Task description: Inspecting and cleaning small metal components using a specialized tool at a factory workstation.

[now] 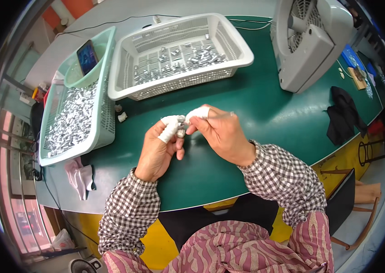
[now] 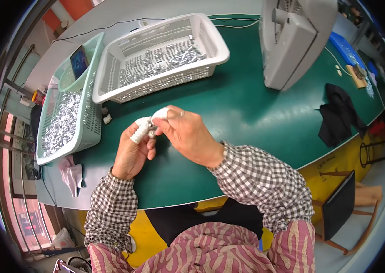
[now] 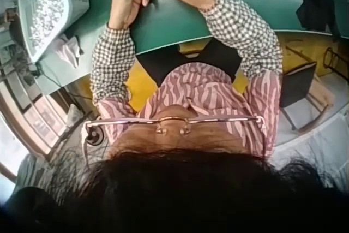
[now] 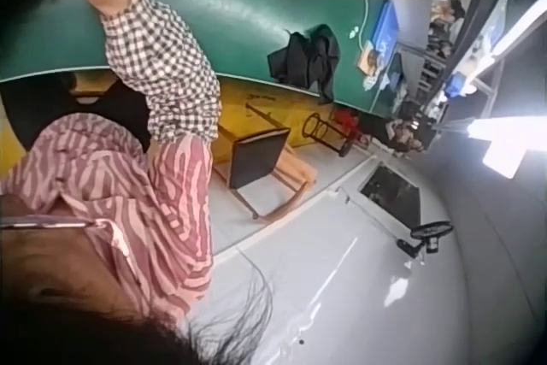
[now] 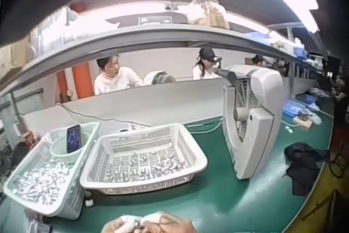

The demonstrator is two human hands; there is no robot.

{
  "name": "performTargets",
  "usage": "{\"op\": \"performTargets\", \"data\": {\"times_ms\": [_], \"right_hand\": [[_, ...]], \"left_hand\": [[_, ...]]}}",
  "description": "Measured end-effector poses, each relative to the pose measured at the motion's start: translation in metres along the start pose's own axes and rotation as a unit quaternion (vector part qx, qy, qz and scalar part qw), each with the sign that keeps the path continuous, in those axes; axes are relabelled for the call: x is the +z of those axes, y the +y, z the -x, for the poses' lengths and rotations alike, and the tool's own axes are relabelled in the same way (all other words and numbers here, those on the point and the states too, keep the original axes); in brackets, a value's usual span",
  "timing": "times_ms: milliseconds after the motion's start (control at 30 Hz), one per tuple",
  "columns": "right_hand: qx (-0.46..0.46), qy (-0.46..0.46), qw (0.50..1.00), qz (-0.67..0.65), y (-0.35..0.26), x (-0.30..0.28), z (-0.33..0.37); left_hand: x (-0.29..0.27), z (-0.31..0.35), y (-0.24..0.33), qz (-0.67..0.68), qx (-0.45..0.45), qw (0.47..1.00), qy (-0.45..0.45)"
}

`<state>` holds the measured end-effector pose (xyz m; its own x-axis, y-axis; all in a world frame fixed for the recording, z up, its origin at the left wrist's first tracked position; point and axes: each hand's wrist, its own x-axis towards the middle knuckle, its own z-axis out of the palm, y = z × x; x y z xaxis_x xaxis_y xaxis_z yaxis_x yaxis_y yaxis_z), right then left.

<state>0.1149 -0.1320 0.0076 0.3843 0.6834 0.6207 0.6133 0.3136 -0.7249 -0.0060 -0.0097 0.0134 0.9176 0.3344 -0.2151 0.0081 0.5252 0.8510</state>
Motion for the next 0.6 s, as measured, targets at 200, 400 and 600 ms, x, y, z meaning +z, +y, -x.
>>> {"op": "performTargets", "data": {"times_ms": [200, 400, 600], "right_hand": [[-0.042, 0.036, 0.998, -0.005, 0.006, 0.003, 0.003], [0.082, 0.035, 0.99, -0.109, -0.002, -0.001, -0.005], [0.007, 0.067, 0.997, -0.043, -0.004, -0.003, -0.004]], "left_hand": [[0.003, 0.0, -0.004, -0.008, 0.004, 1.0, 0.004], [0.005, 0.002, -0.004, -0.046, 0.023, 0.999, 0.013], [0.008, -0.002, -0.006, -0.061, 0.048, 0.997, 0.005]]}}
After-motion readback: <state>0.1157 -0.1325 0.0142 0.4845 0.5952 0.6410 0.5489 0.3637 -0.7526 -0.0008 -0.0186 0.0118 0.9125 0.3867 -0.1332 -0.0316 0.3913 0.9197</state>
